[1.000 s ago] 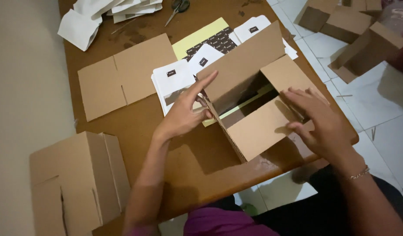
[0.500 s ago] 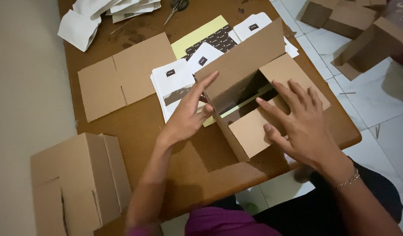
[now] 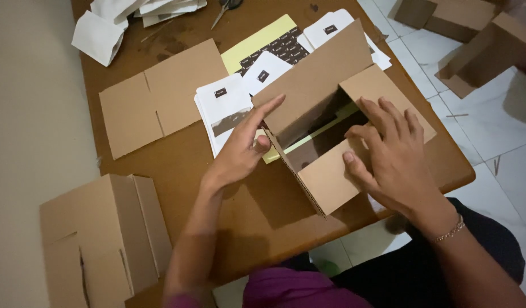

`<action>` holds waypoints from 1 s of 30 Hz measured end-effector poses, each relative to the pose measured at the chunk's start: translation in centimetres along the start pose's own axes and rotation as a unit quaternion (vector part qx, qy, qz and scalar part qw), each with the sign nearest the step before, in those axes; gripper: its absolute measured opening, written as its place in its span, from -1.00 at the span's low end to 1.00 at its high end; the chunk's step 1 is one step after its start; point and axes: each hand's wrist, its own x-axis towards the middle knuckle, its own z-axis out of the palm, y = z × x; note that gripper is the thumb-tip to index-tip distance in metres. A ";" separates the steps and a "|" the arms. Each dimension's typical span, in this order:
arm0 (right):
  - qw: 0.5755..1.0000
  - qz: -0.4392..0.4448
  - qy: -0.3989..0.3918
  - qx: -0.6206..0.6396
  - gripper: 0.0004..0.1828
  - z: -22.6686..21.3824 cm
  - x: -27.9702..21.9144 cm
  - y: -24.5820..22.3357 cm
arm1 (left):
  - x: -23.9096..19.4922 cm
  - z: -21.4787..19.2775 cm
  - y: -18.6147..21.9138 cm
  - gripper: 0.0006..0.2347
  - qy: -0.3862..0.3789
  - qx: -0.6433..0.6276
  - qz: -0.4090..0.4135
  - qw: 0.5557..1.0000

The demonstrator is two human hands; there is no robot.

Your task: The person folds a flat cardboard sheet into a small box, places two white packets inside, and closes the flaps. They then set the finished box aside and begin folding another flat cardboard sheet.

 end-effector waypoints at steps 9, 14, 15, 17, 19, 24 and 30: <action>0.995 0.017 0.065 0.077 -0.49 -0.7 0.2 -0.3 | 0.1 0.3 -0.5 -0.26 -0.004 -0.028 -0.055 0.998; 0.984 -0.003 0.153 0.093 -0.63 -0.8 0.6 -1.0 | 0.2 1.1 -1.3 -0.52 -0.055 -0.065 0.057 0.995; 0.984 -0.004 0.152 0.095 -0.63 -0.7 0.5 -0.8 | 0.2 1.4 -1.2 -0.52 -0.054 -0.065 0.054 0.995; 0.970 -0.006 0.197 0.144 -0.58 -0.6 0.7 -0.3 | 0.4 1.6 -0.8 -0.60 -0.017 -0.063 0.055 0.996; 0.967 0.025 0.209 0.146 -0.58 -0.7 -0.1 0.6 | 0.5 1.8 -2.0 -0.68 0.031 -0.058 0.016 0.998; 0.942 0.081 0.242 0.217 -0.25 -2.0 -0.4 0.5 | 0.8 2.1 -1.9 -0.60 0.169 -0.051 -0.077 0.981; 0.899 0.101 0.275 0.326 -0.17 -1.2 -1.1 2.1 | 1.1 2.3 0.1 -0.74 0.178 -0.114 -0.195 0.958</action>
